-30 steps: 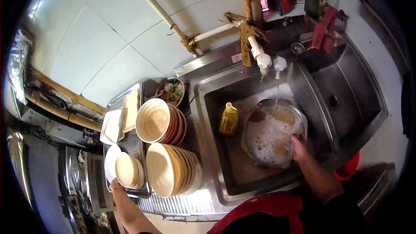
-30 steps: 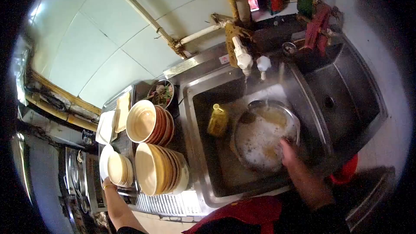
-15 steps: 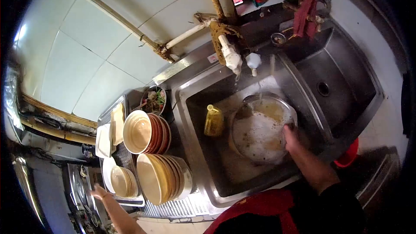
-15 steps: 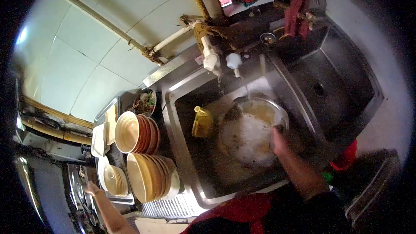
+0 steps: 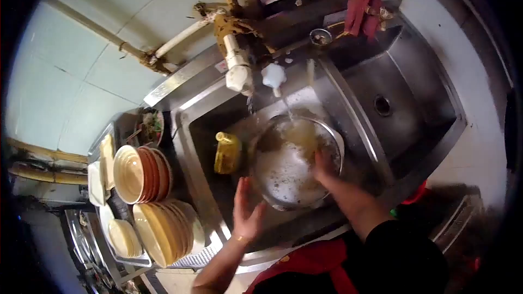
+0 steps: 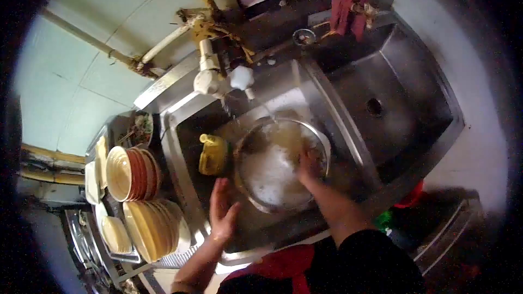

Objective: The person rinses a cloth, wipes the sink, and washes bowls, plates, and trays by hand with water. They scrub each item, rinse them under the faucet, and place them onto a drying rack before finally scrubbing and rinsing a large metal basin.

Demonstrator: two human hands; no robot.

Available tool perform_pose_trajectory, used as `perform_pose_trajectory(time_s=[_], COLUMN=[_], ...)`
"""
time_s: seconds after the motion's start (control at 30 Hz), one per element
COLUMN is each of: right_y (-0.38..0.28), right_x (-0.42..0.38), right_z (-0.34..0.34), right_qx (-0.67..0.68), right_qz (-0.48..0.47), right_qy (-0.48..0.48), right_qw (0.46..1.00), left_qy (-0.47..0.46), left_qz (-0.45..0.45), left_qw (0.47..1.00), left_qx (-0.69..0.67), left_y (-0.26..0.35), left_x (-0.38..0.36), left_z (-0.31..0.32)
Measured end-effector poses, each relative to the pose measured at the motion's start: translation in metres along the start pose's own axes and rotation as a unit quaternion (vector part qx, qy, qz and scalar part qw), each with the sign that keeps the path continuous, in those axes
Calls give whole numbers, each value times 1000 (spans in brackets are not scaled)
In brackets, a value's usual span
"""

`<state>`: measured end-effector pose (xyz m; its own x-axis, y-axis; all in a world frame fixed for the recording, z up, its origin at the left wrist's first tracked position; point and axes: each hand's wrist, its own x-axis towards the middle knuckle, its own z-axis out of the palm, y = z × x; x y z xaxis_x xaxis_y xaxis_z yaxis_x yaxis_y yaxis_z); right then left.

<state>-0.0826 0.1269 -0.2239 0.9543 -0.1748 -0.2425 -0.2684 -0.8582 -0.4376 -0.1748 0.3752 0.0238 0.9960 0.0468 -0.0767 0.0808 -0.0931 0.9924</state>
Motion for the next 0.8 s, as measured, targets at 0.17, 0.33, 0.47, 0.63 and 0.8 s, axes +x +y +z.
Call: perform_pose_trajectory(time_s=[0.17, 0.33, 0.47, 0.63, 0.8], right_y=[17, 1, -8, -3, -61], right_x=[-4, 37, 40, 20, -45], right_z=[1, -9, -25, -13, 0], right_qx=[-121, -127, -95, -43, 291], right_qz=[-116, -67, -112, -119, -248], right_qy=[-122, -255, -216, -194, -209], right_qw=[978, 956, 965, 973, 900], left_qy=[217, 109, 87, -95, 136], left_qz=[-522, -517, -512, -291, -527], left_qw=[759, 838, 851, 928, 803], left_qx=[-323, -133, -71, 214, -240], left_y=[-183, -220, -200, -227, -286], left_x=[56, 57, 61, 31, 18], left_z=[48, 66, 66, 46, 53])
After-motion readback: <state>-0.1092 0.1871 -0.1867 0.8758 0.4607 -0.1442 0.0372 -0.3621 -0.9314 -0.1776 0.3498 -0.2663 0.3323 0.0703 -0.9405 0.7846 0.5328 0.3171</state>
